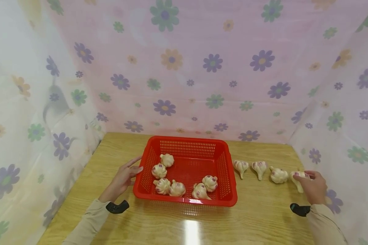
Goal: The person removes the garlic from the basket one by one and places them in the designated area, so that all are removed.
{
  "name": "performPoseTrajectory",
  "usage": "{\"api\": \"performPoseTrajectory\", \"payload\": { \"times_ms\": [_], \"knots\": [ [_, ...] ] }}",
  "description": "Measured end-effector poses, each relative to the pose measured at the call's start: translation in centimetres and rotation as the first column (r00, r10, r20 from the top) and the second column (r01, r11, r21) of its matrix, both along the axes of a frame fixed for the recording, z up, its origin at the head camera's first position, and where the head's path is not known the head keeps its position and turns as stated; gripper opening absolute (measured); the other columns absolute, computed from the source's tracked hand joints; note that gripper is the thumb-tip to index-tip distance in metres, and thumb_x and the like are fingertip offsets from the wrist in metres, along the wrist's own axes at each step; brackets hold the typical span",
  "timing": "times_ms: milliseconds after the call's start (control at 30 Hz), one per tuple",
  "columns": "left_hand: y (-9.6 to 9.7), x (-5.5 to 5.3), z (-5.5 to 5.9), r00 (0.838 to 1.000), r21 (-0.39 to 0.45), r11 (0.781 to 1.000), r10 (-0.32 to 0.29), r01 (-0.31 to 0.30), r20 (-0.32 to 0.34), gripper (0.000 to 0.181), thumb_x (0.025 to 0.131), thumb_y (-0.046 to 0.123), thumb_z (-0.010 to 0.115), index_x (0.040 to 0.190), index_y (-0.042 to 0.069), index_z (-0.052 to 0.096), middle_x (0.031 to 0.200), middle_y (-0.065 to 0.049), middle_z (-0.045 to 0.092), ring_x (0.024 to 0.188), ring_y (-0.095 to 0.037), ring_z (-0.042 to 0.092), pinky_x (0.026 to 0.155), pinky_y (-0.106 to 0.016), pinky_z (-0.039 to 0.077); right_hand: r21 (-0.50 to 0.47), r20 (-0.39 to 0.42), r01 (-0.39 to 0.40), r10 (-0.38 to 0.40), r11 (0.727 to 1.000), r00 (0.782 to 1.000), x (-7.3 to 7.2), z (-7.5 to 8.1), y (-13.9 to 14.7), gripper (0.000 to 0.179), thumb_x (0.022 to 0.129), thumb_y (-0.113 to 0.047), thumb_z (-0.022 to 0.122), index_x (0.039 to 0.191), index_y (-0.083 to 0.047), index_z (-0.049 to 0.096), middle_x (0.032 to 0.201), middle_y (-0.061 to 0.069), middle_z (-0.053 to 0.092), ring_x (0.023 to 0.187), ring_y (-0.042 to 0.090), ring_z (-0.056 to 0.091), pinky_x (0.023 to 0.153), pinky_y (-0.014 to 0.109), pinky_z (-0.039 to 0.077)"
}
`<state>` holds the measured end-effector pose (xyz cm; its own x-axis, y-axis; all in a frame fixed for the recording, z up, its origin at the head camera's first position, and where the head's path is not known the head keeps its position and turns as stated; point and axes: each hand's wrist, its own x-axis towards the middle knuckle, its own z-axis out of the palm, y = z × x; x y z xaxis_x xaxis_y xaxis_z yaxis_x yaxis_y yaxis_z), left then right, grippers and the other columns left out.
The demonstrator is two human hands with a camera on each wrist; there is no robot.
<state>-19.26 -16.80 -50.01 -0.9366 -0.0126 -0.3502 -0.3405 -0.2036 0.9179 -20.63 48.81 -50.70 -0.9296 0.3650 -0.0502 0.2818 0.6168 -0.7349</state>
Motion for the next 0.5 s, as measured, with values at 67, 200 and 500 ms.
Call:
{"api": "performPoseTrajectory", "payload": {
  "times_ms": [67, 200, 500],
  "knots": [
    [0.1, 0.0, 0.0, 1.000, -0.002, 1.000, 0.006, -0.006, 0.000, 0.053, 0.086, 0.009, 0.066, 0.135, 0.026, 0.053, 0.113, -0.016, 0.063, 0.089, -0.025, 0.065, 0.072, -0.046, 0.055, 0.014, 0.010, -0.005, 0.005, 1.000, 1.000, -0.2, -0.1, 0.2, 0.067, 0.090, -0.037, 0.062, 0.124, 0.015, 0.038, 0.118, 0.034, 0.040, 0.094, 0.040, 0.041, 0.052, 0.021, 0.039],
    [0.2, -0.1, -0.1, 1.000, 0.002, 1.000, 0.007, -0.007, 0.010, 0.054, 0.087, 0.009, 0.066, 0.136, 0.025, 0.052, 0.114, -0.018, 0.063, 0.090, -0.025, 0.065, 0.072, -0.046, 0.055, 0.024, 0.056, -0.007, 0.005, 1.000, 0.998, -0.3, -0.6, 0.7, 0.070, 0.090, -0.037, 0.061, 0.127, 0.017, 0.036, 0.120, 0.037, 0.039, 0.098, 0.046, 0.042, 0.053, 0.025, 0.039],
    [0.4, 0.7, 1.9, 1.000, -0.002, 1.000, -0.023, 0.023, 0.008, 0.056, 0.089, 0.007, 0.062, 0.141, 0.018, 0.046, 0.116, -0.021, 0.061, 0.090, -0.025, 0.065, 0.073, -0.046, 0.054, 0.071, 0.052, 0.021, -0.025, 0.997, 0.998, -1.5, -0.9, 0.8, 0.066, 0.090, -0.033, 0.060, 0.127, 0.016, 0.037, 0.123, 0.041, 0.038, 0.103, 0.051, 0.043, 0.052, 0.027, 0.039]
  ]
}}
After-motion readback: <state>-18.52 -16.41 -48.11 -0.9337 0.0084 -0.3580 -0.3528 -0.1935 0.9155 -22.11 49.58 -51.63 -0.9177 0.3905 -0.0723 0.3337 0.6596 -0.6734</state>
